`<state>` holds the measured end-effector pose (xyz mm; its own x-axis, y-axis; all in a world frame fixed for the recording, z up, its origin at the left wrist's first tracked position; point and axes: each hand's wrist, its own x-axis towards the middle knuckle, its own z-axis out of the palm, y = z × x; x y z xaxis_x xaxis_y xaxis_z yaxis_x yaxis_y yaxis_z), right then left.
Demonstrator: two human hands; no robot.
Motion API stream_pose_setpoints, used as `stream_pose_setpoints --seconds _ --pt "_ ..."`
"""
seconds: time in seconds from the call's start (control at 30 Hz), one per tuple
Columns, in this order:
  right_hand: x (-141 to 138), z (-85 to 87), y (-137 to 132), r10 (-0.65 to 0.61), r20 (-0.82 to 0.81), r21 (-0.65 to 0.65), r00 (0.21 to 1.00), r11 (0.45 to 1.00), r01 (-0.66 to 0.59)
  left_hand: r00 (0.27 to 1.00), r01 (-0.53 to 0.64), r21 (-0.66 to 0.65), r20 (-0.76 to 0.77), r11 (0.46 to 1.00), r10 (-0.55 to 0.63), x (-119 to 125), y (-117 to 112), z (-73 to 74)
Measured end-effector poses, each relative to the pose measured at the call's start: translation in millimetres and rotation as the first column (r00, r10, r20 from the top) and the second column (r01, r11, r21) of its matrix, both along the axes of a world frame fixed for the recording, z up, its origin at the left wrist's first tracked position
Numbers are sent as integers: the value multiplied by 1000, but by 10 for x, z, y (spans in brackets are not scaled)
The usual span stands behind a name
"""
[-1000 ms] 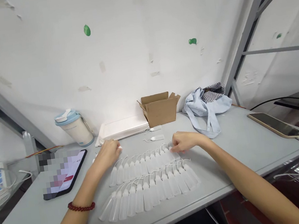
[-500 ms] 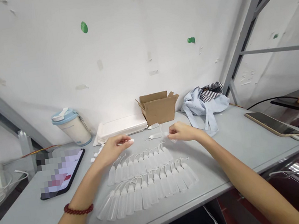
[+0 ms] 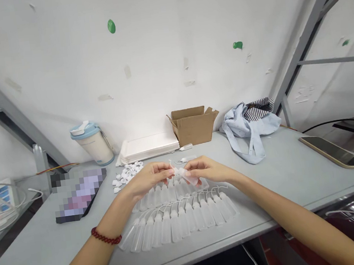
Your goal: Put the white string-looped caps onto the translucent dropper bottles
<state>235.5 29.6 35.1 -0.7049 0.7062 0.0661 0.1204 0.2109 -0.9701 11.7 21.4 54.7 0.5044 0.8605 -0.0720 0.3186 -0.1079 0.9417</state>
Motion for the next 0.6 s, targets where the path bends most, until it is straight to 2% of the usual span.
stream_pose_setpoints --seconds 0.1,0.2,0.33,0.47,0.6 --pt "-9 26 -13 53 -37 -70 998 996 -55 997 59 54 -52 997 -56 -28 -28 57" --pt "-16 -12 4 71 -58 -97 996 992 -76 994 52 67 -101 996 -46 -36 -41 71" --pt "-43 -89 31 56 -97 -140 994 988 -69 998 24 46 -60 999 -21 -3 -45 40" --pt "-99 -112 20 -45 -163 -157 986 987 19 995 -87 42 -53 995 89 69 -52 8" --pt "-154 -108 -28 -129 -215 -215 968 973 82 982 -184 184 -2 966 187 135 -59 -35"
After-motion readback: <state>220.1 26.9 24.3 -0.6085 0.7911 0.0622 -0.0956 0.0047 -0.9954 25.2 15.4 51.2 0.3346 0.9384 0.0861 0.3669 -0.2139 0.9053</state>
